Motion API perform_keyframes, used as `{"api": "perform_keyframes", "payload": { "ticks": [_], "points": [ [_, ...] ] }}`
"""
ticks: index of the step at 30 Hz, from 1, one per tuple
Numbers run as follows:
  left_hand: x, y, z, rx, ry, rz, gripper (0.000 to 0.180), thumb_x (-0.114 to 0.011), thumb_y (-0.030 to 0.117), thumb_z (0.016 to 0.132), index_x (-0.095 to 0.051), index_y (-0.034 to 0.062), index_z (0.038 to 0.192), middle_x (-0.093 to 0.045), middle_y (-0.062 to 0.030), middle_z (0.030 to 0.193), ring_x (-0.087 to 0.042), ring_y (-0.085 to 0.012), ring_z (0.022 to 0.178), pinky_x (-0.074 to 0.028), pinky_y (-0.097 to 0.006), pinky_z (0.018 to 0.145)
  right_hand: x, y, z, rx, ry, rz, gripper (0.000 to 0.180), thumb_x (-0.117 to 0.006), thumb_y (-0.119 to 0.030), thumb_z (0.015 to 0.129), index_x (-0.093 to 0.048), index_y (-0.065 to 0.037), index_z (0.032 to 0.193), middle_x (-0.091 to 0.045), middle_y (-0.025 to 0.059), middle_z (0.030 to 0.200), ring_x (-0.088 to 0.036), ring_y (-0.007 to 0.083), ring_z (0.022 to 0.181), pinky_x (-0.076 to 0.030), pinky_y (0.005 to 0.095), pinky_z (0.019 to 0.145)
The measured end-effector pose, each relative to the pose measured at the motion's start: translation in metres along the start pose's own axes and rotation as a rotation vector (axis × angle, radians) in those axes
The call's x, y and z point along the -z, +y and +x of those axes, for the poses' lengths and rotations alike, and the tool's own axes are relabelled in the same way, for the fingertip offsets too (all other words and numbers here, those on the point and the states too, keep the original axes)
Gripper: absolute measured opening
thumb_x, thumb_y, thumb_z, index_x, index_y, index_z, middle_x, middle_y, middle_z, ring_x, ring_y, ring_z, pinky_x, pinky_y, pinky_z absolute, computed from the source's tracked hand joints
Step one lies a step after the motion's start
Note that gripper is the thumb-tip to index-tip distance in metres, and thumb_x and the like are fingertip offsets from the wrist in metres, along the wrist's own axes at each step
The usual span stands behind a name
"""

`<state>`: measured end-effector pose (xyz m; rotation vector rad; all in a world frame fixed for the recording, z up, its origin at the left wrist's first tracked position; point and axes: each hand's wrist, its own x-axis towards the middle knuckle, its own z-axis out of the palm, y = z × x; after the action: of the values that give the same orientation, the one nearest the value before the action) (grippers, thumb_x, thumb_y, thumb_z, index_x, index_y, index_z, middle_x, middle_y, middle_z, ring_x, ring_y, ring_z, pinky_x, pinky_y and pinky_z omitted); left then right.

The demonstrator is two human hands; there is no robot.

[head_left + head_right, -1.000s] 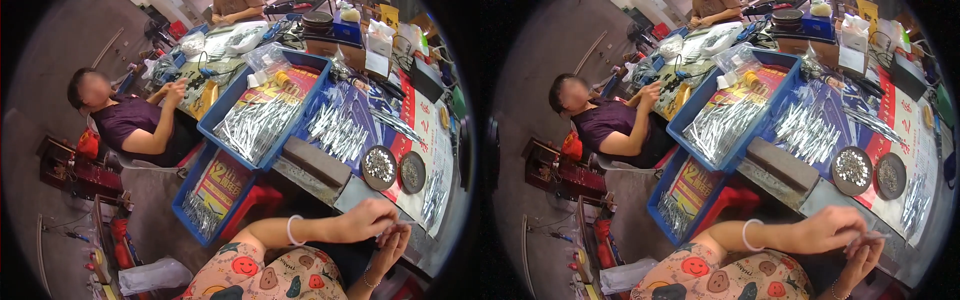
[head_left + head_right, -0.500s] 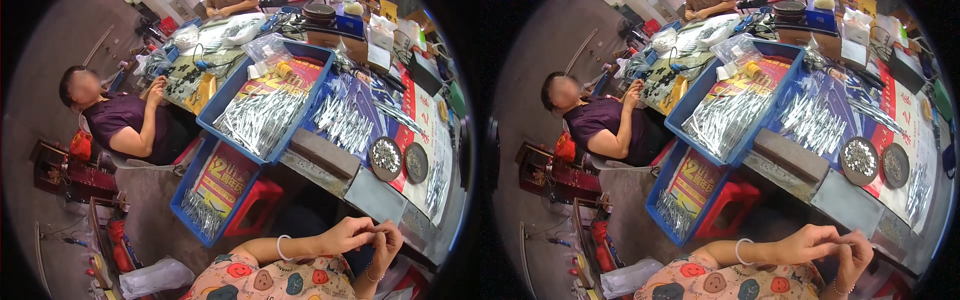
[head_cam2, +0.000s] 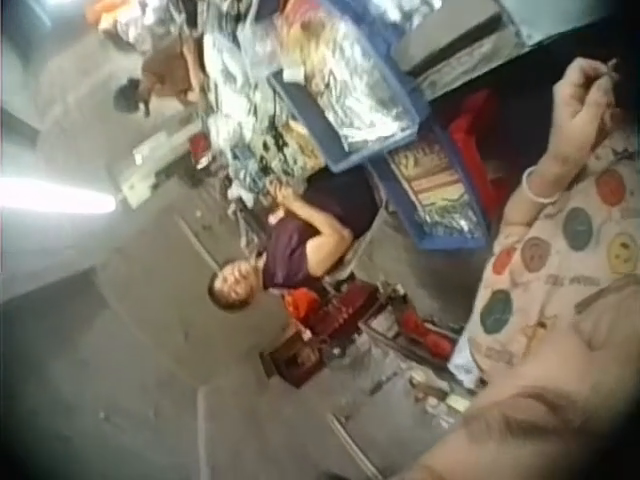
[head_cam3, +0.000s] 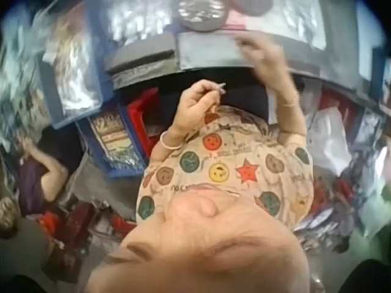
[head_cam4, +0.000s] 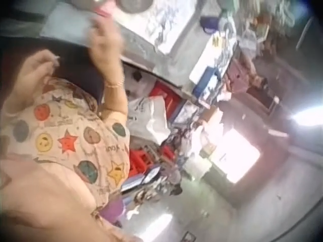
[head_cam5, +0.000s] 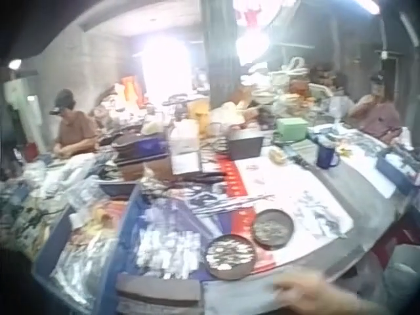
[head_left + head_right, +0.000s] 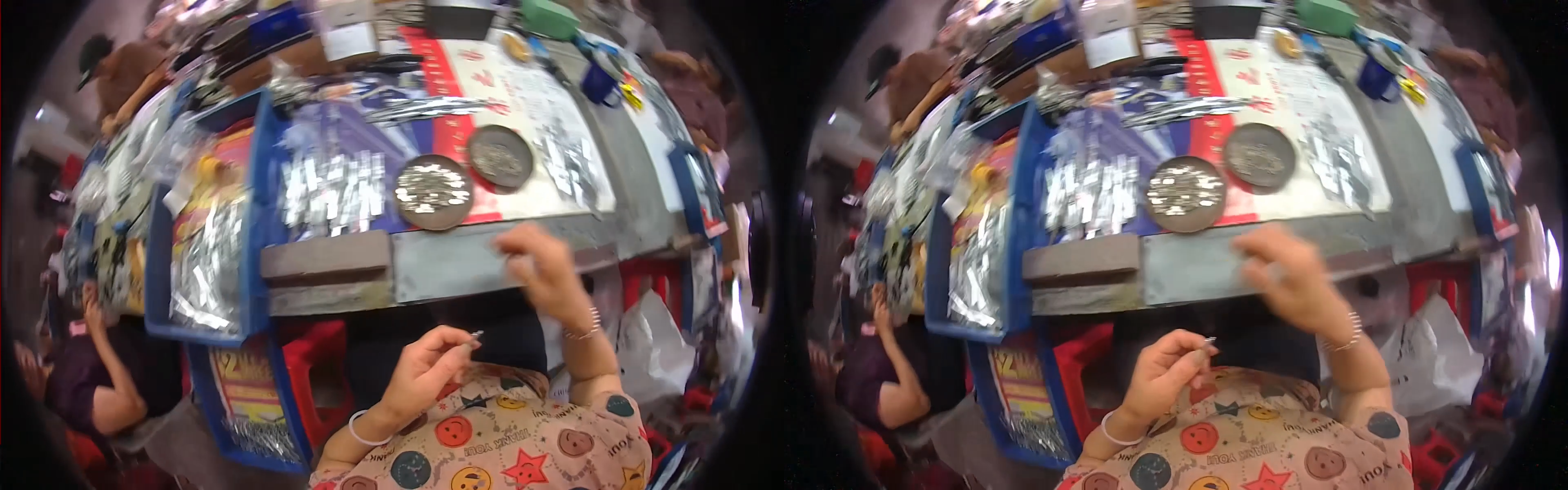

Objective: Manually assembling small metal components including pins and rings on a workshop table.

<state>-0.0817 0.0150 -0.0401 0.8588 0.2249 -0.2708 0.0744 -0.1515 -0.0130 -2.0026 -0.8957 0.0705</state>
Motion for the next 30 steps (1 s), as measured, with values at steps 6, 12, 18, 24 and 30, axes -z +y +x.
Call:
{"api": "perform_keyframes", "payload": {
  "ticks": [6, 12, 18, 24, 30],
  "points": [
    [-0.003, -0.006, 0.009, 0.075, -0.102, 0.069, 0.016, -0.051, 0.013, 0.093, -0.053, 0.0029, 0.105, -0.053, 0.0027, 0.078, -0.047, -0.0017, 0.062, -0.039, -0.016, 0.053, 0.047, 0.078, 0.053, -0.055, 0.020, -0.500, 0.023, -0.056, -0.002, 0.081, -0.054, 0.000, 0.104, -0.057, 0.0142, 0.093, -0.057, 0.0254, 0.074, -0.044, 0.0339, 0.067],
    [-0.003, -0.017, 0.004, -0.024, -0.100, 0.024, 0.017, -0.051, 0.018, 0.093, -0.052, 0.0029, 0.101, -0.050, 0.0009, 0.077, -0.045, -0.0020, 0.058, -0.038, -0.016, 0.052, 0.048, 0.135, 0.091, -0.015, -0.118, -0.635, 0.026, -0.057, -0.005, 0.078, -0.049, -0.001, 0.103, -0.053, 0.0175, 0.094, -0.053, 0.0375, 0.088, -0.041, 0.0431, 0.074],
    [0.001, -0.010, 0.007, 0.023, -0.116, 0.031, 0.019, -0.051, 0.020, 0.093, -0.052, 0.0033, 0.101, -0.049, 0.0018, 0.077, -0.044, -0.0016, 0.058, -0.038, -0.015, 0.051, 0.043, 0.157, 0.106, 0.007, -0.144, -0.711, 0.014, -0.049, -0.001, 0.077, -0.045, 0.001, 0.091, -0.050, 0.0217, 0.086, -0.050, 0.0400, 0.084, -0.040, 0.0440, 0.074],
    [0.000, -0.017, 0.014, -0.012, -0.133, 0.032, 0.019, -0.052, 0.021, 0.093, -0.052, 0.0035, 0.101, -0.050, 0.0022, 0.078, -0.042, -0.0004, 0.059, -0.036, -0.015, 0.050, 0.050, 0.171, 0.108, -0.004, -0.156, -0.607, 0.011, -0.049, 0.000, 0.076, -0.041, 0.002, 0.083, -0.050, 0.0215, 0.077, -0.049, 0.0401, 0.076, -0.039, 0.0447, 0.068],
    [-0.003, -0.017, 0.013, 0.030, -0.136, 0.016, 0.019, -0.052, 0.022, 0.093, -0.053, 0.0042, 0.101, -0.050, 0.0019, 0.078, -0.041, -0.0002, 0.058, -0.035, -0.014, 0.049, 0.049, 0.165, 0.103, 0.010, -0.106, -0.528, 0.011, -0.052, 0.000, 0.077, -0.042, 0.002, 0.081, -0.048, 0.0197, 0.071, -0.050, 0.0358, 0.069, -0.039, 0.0414, 0.063]
  ]
}}
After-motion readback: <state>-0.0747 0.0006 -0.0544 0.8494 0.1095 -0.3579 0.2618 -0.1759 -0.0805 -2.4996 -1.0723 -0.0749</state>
